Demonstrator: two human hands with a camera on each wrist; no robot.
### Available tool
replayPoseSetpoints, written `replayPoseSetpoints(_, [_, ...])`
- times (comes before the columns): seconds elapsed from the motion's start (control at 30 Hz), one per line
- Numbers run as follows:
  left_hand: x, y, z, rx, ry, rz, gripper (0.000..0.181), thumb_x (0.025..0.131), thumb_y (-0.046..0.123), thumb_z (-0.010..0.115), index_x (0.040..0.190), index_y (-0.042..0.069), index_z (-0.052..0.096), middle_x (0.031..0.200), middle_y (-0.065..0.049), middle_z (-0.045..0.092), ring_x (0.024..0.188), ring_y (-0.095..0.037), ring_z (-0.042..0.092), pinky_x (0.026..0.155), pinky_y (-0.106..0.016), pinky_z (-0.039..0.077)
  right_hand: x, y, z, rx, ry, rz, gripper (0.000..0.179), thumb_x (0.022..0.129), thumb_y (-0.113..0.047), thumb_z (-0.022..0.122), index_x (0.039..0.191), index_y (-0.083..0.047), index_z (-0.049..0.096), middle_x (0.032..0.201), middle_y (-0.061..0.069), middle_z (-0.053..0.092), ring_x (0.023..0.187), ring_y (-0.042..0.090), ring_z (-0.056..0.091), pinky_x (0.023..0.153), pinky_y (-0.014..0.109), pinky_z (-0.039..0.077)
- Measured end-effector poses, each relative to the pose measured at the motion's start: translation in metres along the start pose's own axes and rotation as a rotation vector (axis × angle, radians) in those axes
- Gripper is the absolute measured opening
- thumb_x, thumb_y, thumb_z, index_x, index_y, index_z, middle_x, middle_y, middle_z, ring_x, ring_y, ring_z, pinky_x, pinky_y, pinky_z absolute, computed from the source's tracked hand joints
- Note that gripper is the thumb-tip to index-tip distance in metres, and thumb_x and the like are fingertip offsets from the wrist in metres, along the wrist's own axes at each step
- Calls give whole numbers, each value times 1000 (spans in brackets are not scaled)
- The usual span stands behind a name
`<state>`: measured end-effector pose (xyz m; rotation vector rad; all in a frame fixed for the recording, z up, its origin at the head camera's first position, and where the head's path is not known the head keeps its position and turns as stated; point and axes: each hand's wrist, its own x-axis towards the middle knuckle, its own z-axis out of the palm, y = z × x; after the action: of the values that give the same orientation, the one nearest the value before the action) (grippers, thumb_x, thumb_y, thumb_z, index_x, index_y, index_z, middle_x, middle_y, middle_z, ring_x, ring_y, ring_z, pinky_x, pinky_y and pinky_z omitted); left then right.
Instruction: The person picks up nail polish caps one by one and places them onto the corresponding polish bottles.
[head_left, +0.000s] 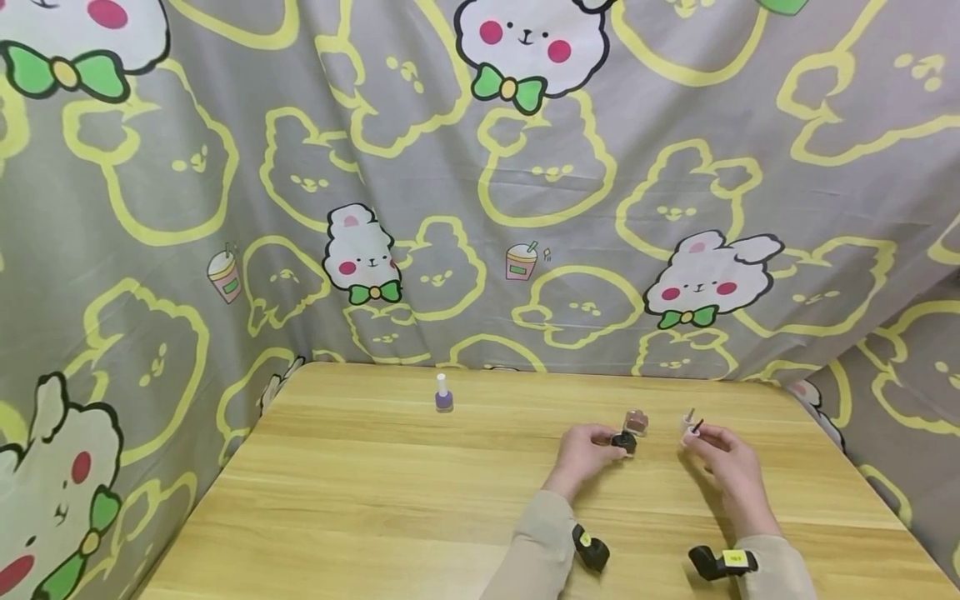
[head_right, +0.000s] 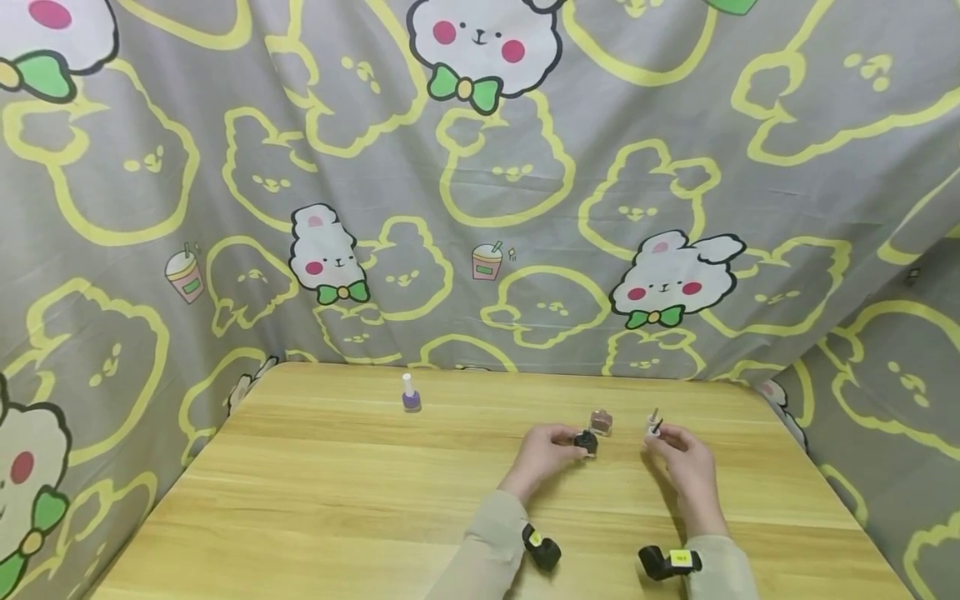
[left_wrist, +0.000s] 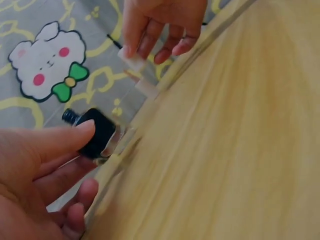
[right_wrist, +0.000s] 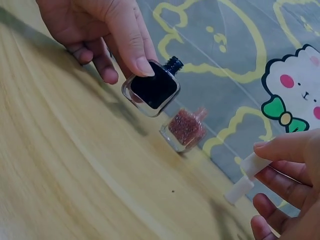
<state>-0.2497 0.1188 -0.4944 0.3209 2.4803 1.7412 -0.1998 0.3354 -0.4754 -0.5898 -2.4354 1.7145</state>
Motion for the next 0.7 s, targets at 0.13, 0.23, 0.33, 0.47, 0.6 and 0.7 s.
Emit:
replayPoseSetpoints(0.13, [0,1,-10,-72,-65,6,24,75,11,82,98,8,76,88,-1,75,72,-1,58,70,-18,48,-2,-6,0,0,0,-21,52,89,-39,69,126,-6,53,83,-37,53,82,-12,51,75,21,49])
replayPoseSetpoints(0.23, [1,1,-17,-112,-104,-3,25,75,12,83,99,9,76,89,0,75,74,-1,59,72,-19,47,-4,-11,0,3,5,-34,47,88,-39,71,122,-10,56,83,-37,54,81,-13,52,74,21,49])
replayPoseSetpoints(0.33, [3,1,-25,-125,-128,-4,25,75,13,83,99,10,77,90,1,75,75,-2,59,73,-20,46,-6,-17,1,-18,15,-61,48,88,-40,71,122,-10,57,82,-38,53,82,-17,50,74,18,47])
replayPoseSetpoints(0.47, [5,1,-37,-126,-150,4,25,75,16,83,99,13,77,93,3,75,76,-3,59,73,-22,44,-9,-25,4,-36,28,-120,51,88,-38,71,124,-4,57,82,-39,53,83,-20,49,75,9,43])
replayPoseSetpoints(0.6, [4,2,-48,-131,-167,9,27,76,19,83,102,16,76,96,6,73,78,-4,61,74,-24,45,-13,-33,8,-61,27,-177,51,89,-35,71,123,0,57,82,-40,54,82,-22,49,75,5,41])
replayPoseSetpoints(0.7, [3,2,-55,-122,-170,37,28,76,21,82,103,17,76,98,6,73,79,-3,62,77,-24,46,-16,-39,12,-92,11,-216,53,89,-36,70,123,2,57,83,-39,56,82,-22,50,75,4,41])
